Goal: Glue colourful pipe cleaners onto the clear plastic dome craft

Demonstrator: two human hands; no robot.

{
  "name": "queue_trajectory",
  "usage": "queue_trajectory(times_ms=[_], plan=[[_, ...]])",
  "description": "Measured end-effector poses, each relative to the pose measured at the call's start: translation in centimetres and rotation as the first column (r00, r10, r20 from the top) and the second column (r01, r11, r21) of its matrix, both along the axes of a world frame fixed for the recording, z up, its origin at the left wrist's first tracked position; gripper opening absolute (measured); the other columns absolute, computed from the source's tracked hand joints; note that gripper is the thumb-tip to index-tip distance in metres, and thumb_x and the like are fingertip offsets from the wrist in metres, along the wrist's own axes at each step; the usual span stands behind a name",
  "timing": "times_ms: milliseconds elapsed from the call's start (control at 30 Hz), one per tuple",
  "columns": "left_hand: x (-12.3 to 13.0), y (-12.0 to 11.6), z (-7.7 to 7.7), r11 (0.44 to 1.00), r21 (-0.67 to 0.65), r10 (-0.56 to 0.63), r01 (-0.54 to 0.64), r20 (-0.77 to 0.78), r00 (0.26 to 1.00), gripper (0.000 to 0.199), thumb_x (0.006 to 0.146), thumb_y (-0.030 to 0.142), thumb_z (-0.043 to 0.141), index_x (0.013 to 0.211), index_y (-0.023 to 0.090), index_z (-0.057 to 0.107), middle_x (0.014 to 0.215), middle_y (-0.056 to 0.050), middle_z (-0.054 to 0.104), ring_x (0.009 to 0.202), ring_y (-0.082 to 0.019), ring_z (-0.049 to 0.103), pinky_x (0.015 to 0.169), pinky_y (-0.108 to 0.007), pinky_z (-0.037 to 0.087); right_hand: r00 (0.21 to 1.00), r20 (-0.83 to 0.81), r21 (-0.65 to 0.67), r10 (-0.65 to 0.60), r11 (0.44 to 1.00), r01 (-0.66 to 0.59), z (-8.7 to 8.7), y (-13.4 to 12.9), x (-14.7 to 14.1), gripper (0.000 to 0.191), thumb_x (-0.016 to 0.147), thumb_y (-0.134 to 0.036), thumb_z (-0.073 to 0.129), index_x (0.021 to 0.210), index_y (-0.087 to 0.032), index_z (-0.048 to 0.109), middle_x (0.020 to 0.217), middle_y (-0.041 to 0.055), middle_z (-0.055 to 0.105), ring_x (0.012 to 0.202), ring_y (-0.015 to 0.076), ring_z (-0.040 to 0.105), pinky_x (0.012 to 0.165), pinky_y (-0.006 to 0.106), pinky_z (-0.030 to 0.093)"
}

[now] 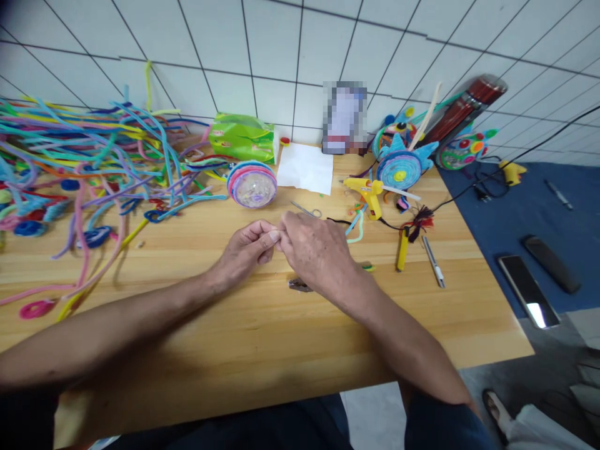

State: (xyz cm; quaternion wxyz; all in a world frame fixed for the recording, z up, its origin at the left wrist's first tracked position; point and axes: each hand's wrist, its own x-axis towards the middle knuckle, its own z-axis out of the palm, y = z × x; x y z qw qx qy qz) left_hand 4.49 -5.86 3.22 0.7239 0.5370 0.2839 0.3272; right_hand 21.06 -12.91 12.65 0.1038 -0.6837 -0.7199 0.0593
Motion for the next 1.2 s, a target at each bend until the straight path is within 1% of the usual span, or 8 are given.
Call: queue_trajectory(times_ms=[133,300,433,600,733,800,967,1200], plan=[[-0.1,0.0,0.0,0.999,0.034,0.001,-0.001,-0.012,1.0,0.065,0.088,0.08,0.089,0.084,0.018,0.071,0.062,0.005,0.053,0.055,-0.007,0.041,0.053,-0.022,0.034,1.0,-0.017,0.01,0.003,1.0,-0.002,0.0,0.0,0.3,0.014,0.108,-0.023,0.062,0.105,-0.021,0.076,0.095,0.0078,0.084,0.081,0.0218,0.07,0.072,0.034,0.033],[-0.2,0.2,0.2,0.997,0.083,-0.009,0.01,-0.015,1.0,0.064,0.089,0.079,0.087,0.084,0.018,0.071,0.063,0.005,0.056,0.055,-0.007,0.043,0.053,-0.022,0.035,1.0,-0.023,0.01,0.003,1.0,-0.003,-0.1,-0.1,0.3,0.017,0.109,-0.026,0.061,0.099,-0.021,0.074,0.089,0.0075,0.082,0.077,0.021,0.068,0.072,0.034,0.032],[-0.3,0.1,0.2,0.993,0.117,0.008,-0.004,-0.033,0.999,0.062,0.091,0.078,0.086,0.083,0.018,0.073,0.058,0.007,0.051,0.053,-0.007,0.039,0.052,-0.023,0.032,0.999,-0.03,0.014,0.011,1.0,-0.011,0.0,-0.2,0.1,0.018,0.11,-0.026,0.061,0.098,-0.021,0.073,0.086,0.0057,0.081,0.076,0.0202,0.068,0.071,0.034,0.033],[-0.4,-0.5,0.1,0.997,0.074,-0.022,0.023,-0.021,1.0,0.061,0.092,0.076,0.088,0.086,0.017,0.074,0.064,0.006,0.055,0.055,-0.006,0.04,0.053,-0.022,0.033,0.999,0.047,-0.101,-0.015,0.995,0.02,1.1,-0.3,-0.5,0.017,0.112,-0.025,0.062,0.104,-0.02,0.076,0.094,0.0094,0.085,0.082,0.0231,0.075,0.07,0.035,0.033],[-0.6,-0.9,-0.4,0.999,-0.008,-0.043,0.043,0.003,0.999,0.054,0.096,0.069,0.088,0.093,0.017,0.073,0.072,0.006,0.058,0.057,-0.006,0.04,0.053,-0.021,0.034,0.998,0.066,-0.191,-0.022,0.981,0.035,1.9,0.0,-0.7,0.017,0.113,-0.026,0.062,0.108,-0.02,0.077,0.099,0.011,0.088,0.088,0.0258,0.08,0.07,0.035,0.039],[-0.7,-1.0,-0.7,0.998,-0.033,-0.049,0.049,0.001,0.999,0.051,0.098,0.067,0.087,0.094,0.018,0.072,0.075,0.006,0.058,0.058,-0.005,0.039,0.053,-0.02,0.034,0.997,0.068,-0.236,-0.02,0.971,0.035,2.0,0.2,-0.6,0.015,0.112,-0.023,0.062,0.109,-0.02,0.077,0.1,0.0115,0.088,0.09,0.0269,0.081,0.07,0.036,0.041],[-0.8,-1.0,-0.6,0.999,-0.04,-0.035,0.033,-0.046,0.998,0.052,0.097,0.067,0.088,0.092,0.018,0.07,0.067,0.008,0.052,0.056,-0.006,0.037,0.052,-0.019,0.032,0.999,0.052,-0.304,0.014,0.953,0.003,1.5,0.7,-0.4,0.015,0.109,-0.015,0.061,0.113,-0.02,0.075,0.107,0.0124,0.088,0.095,0.0288,0.083,0.07,0.036,0.041],[-0.9,-1.0,-0.4,0.994,-0.105,-0.009,0.004,-0.046,0.999,0.051,0.096,0.064,0.091,0.093,0.017,0.072,0.071,0.006,0.058,0.058,-0.005,0.038,0.054,-0.018,0.033,0.998,0.011,-0.364,0.064,0.93,-0.055,1.5,1.0,-0.2,0.021,0.113,-0.018,0.056,0.121,-0.022,0.075,0.11,0.0142,0.087,0.101,0.0314,0.084,0.074,0.038,0.044]])
